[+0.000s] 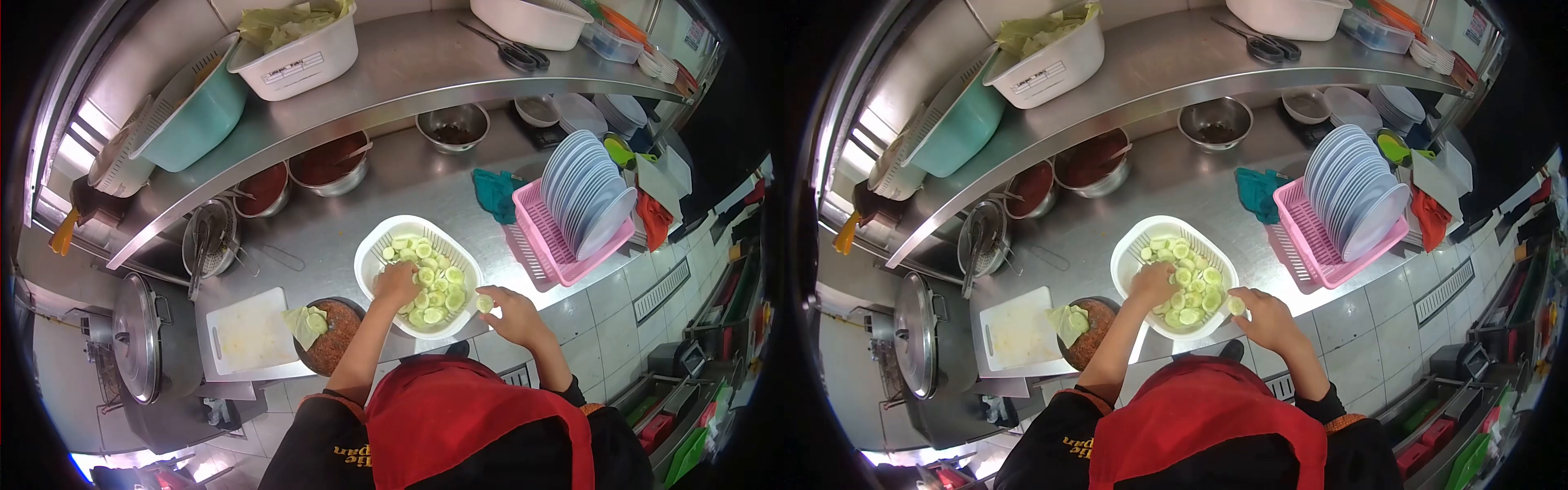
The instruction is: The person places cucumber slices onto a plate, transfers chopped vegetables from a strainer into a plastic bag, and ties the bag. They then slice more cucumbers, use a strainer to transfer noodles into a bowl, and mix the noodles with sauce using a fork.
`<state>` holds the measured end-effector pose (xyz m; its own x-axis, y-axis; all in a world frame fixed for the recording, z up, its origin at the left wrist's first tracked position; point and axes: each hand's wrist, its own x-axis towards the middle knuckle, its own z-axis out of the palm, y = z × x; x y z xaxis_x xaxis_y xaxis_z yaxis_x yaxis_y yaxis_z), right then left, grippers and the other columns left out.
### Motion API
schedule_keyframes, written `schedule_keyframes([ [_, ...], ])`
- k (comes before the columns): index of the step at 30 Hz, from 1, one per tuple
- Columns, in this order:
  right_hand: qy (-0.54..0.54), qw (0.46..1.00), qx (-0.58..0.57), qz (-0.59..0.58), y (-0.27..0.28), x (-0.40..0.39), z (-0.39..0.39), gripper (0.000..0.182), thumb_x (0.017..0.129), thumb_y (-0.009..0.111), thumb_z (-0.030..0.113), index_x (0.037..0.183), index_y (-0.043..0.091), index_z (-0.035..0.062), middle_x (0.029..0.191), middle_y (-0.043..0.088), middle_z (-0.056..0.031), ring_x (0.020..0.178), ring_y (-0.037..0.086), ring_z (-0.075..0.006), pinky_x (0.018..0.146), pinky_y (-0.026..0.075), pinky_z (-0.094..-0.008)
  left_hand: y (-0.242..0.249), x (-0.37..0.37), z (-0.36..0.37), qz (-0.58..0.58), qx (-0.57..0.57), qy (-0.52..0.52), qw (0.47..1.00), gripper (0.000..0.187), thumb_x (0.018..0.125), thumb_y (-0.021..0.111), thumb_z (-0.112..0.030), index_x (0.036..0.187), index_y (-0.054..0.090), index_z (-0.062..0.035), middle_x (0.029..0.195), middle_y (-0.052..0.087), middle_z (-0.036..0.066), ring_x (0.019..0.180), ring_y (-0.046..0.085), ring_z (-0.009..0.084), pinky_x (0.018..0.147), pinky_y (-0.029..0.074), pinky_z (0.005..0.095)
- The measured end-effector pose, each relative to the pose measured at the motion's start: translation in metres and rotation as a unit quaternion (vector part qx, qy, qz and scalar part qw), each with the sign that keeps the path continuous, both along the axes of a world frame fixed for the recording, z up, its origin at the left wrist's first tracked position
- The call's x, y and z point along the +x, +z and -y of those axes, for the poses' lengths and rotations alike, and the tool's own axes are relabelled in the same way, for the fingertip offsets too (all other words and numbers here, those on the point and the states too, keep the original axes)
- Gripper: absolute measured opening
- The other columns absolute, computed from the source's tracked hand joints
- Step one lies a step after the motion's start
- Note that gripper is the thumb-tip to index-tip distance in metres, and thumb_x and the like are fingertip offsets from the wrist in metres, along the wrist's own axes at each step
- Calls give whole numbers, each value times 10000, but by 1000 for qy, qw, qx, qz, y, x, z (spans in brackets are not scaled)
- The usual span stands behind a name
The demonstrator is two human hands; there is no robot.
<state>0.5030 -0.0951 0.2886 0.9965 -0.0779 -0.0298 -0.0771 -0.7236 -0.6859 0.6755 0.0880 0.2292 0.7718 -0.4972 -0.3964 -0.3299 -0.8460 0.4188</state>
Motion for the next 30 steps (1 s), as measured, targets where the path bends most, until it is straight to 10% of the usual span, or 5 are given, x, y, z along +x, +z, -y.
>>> schedule_keyframes([
  [16,9,999,-22,-39,0,19,-21,481,695,649,118,1149,489,102,1060,567,-140,917,548,-301,789,442,-371,15,10,-35,24,-254,53,965,243,738,614,-69,969,542,-49,861,616,143,784,608,270,701,479,350],
  [24,-100,977,-126,141,-8,42,-34,687,665,675,154,1268,355,73,1152,480,-212,1053,462,-351,899,383,-399,24,3,-65,109,-357,48,926,301,737,578,-19,1032,555,-77,1088,543,160,1012,518,311,879,409,352],
  [30,-177,955,210,-116,-72,47,-9,554,712,588,152,1232,427,52,1000,594,-173,863,591,-294,797,462,-371,14,5,-82,155,-362,90,915,319,720,589,-27,1034,559,-75,1138,510,164,1079,468,331,930,370,360],
])
